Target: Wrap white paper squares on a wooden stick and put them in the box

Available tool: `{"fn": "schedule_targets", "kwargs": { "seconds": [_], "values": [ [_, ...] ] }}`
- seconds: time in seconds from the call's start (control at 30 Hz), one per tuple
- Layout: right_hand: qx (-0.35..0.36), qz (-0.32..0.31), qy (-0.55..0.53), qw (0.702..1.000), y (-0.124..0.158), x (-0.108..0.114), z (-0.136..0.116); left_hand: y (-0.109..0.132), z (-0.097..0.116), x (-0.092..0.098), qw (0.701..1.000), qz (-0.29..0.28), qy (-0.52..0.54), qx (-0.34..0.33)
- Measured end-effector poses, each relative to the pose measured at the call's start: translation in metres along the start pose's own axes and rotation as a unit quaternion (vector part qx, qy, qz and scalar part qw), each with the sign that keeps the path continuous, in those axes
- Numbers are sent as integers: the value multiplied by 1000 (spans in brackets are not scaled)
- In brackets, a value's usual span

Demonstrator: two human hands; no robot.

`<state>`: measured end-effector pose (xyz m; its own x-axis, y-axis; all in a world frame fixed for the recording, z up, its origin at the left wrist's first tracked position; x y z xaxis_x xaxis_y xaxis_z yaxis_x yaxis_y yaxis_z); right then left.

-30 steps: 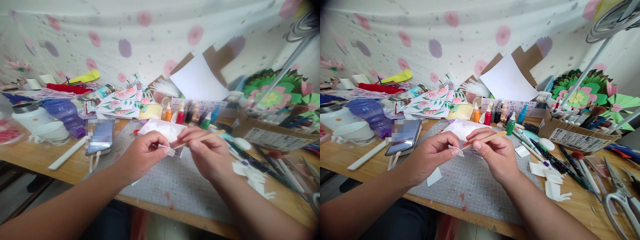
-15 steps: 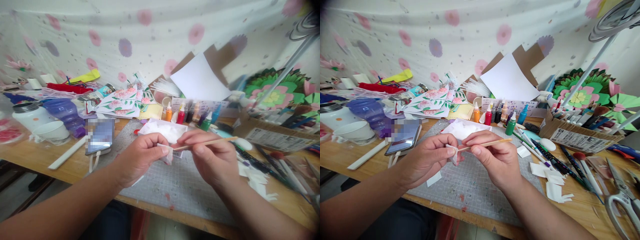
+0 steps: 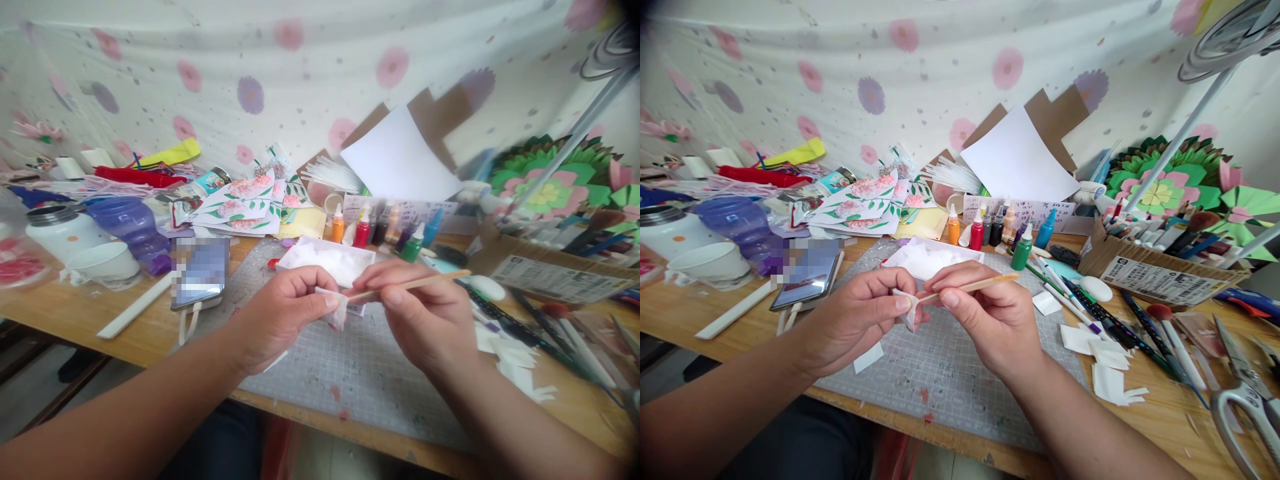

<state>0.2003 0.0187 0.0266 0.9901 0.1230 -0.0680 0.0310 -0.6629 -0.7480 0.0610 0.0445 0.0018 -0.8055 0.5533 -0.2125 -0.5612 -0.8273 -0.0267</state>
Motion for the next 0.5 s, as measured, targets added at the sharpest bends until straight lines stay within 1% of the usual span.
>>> {"fn": "schedule_targets", "kwargs": {
  "seconds": [0.2, 0.33, 0.4, 0.43, 0.5],
  "values": [
    [1, 0, 9, 1000, -1, -1, 0, 1, 1, 2, 1000, -2, -16, -12],
    [6, 5, 24, 1000, -2, -1, -2, 0, 2, 2, 997, 1, -73, -31],
    [8, 7, 30, 999, -1, -1, -3, -1, 7, 8, 989, 38, -129, -57],
    [7, 9, 37, 999, -1, -1, -4, 0, 10, 13, 980, 73, -167, -76],
    [6, 13, 61, 998, 0, 0, -5, 2, 18, 22, 952, 147, -246, -106]
  ]
}}
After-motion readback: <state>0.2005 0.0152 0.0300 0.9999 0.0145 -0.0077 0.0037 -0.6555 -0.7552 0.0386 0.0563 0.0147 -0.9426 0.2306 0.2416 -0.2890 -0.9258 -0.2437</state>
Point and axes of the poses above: each hand's wrist, its own y-axis away from the middle knuckle, its own x-axis out of the back of the hand, z = x × y, the point moved 7 cm from there along -y, towards the middle knuckle, and after that the axes turned 4 degrees about y, right-handed, at the moved point
